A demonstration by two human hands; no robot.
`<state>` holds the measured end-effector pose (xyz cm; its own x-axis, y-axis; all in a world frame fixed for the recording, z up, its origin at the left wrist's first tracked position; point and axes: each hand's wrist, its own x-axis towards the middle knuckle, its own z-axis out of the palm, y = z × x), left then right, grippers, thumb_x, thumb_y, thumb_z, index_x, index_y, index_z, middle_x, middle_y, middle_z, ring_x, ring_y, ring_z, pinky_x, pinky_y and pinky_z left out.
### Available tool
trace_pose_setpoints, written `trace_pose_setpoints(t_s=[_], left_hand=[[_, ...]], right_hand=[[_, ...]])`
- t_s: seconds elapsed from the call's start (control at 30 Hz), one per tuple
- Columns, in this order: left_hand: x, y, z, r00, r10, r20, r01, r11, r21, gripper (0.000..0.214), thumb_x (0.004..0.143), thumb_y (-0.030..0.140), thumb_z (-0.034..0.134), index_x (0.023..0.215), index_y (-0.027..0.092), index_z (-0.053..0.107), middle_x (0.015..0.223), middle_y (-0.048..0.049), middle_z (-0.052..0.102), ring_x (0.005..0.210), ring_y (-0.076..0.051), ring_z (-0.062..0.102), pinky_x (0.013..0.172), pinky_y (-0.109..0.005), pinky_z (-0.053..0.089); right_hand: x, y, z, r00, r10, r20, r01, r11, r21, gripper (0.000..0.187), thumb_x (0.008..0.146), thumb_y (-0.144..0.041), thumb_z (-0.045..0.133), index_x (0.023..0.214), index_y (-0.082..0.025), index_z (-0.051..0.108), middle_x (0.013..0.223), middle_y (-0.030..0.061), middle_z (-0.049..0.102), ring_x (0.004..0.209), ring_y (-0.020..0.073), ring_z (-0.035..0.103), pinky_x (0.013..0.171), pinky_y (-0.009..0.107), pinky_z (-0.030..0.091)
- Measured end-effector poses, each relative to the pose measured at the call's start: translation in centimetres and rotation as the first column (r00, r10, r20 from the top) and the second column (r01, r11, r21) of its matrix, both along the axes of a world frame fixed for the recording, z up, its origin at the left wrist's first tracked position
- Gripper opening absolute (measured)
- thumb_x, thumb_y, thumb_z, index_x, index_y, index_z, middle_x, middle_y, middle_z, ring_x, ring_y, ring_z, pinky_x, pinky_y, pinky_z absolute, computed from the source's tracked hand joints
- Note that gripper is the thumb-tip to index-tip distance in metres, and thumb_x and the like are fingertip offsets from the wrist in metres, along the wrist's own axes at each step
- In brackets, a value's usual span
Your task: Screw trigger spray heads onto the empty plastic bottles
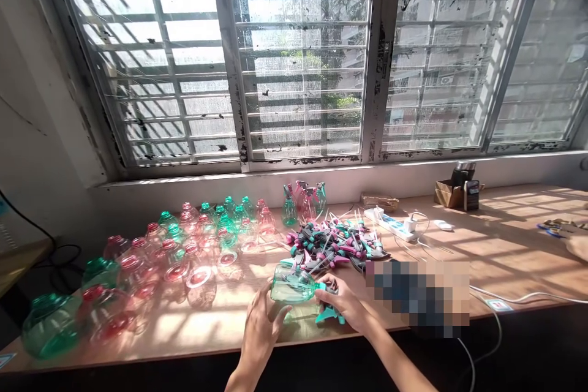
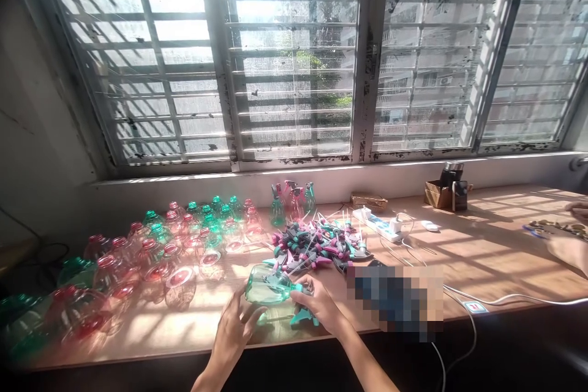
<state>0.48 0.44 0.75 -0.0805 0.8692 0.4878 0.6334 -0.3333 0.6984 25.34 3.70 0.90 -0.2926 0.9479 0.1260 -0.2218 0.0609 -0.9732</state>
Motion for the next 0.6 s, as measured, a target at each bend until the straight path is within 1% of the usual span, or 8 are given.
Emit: trace_pose_setpoints(t_s=[0.07,0.13,0.23,0.33,0.43,0.53,0.6], left_hand=[[0.02,-0.18,0.24,1.0,-0.019,-0.001,0.019,1.0,-0.023,0.054,0.087,0.05,0.071,0.135,0.027,0.061,0.136,-0.0111,0.072,0.133,-0.041,0.062,0.11,-0.06,0.051],[0.03,-0.28,0.36,0.999,-0.034,0.007,0.034,0.998,-0.046,0.051,0.092,0.052,0.065,0.135,0.026,0.061,0.132,-0.0118,0.074,0.133,-0.04,0.063,0.107,-0.059,0.054],[-0.03,-0.22,0.29,0.999,-0.043,0.03,0.045,0.997,-0.07,0.046,0.096,0.049,0.059,0.136,0.026,0.061,0.129,-0.0123,0.075,0.128,-0.038,0.068,0.1,-0.052,0.06],[-0.14,-0.1,0.15,0.998,-0.049,0.044,0.052,0.995,-0.086,0.047,0.096,0.044,0.059,0.139,0.026,0.059,0.138,-0.012,0.07,0.125,-0.036,0.07,0.097,-0.048,0.062],[-0.22,-0.1,0.23,0.997,-0.057,0.05,0.062,0.992,-0.108,0.05,0.094,0.046,0.061,0.14,0.025,0.058,0.141,-0.0119,0.068,0.124,-0.036,0.07,0.098,-0.049,0.062],[-0.22,-0.2,0.52,0.996,-0.068,0.051,0.075,0.988,-0.136,0.063,0.088,0.053,0.07,0.143,0.024,0.056,0.143,-0.0125,0.068,0.128,-0.038,0.067,0.106,-0.051,0.057],[-0.18,-0.27,0.69,0.996,-0.07,0.055,0.078,0.986,-0.15,0.064,0.091,0.057,0.066,0.145,0.023,0.054,0.143,-0.0122,0.068,0.13,-0.037,0.066,0.108,-0.05,0.056]], right_hand=[[0.03,0.01,-0.06,1.0,-0.004,0.004,0.004,1.0,0.002,0.042,0.075,-0.051,0.089,0.093,-0.026,0.062,0.074,-0.0037,0.069,0.062,0.0189,0.068,0.061,0.032,0.057],[0.05,0.04,-0.14,1.0,-0.011,0.011,0.011,1.0,0.0,0.044,0.073,-0.051,0.091,0.095,-0.026,0.062,0.074,-0.0039,0.069,0.061,0.0192,0.068,0.061,0.032,0.057],[0.05,0.08,-0.2,1.0,-0.009,0.009,0.009,1.0,0.0,0.042,0.075,-0.052,0.089,0.095,-0.026,0.062,0.074,-0.0039,0.068,0.059,0.0193,0.068,0.06,0.032,0.056],[0.03,0.08,-0.17,1.0,-0.001,-0.011,0.002,1.0,0.01,0.037,0.08,-0.051,0.085,0.093,-0.025,0.061,0.074,-0.0037,0.068,0.06,0.0186,0.068,0.062,0.032,0.056],[0.04,0.1,-0.18,1.0,0.011,-0.021,-0.01,1.0,0.013,0.036,0.082,-0.049,0.085,0.093,-0.024,0.062,0.075,-0.0031,0.07,0.061,0.0181,0.068,0.061,0.031,0.056],[0.06,0.12,-0.25,1.0,0.01,-0.016,-0.009,1.0,0.015,0.039,0.078,-0.048,0.089,0.095,-0.024,0.062,0.076,-0.0043,0.068,0.061,0.0174,0.069,0.06,0.03,0.057],[0.06,0.1,-0.25,1.0,0.007,-0.009,-0.007,1.0,0.014,0.044,0.074,-0.048,0.092,0.096,-0.024,0.062,0.079,-0.0044,0.068,0.06,0.0178,0.069,0.059,0.031,0.059]])
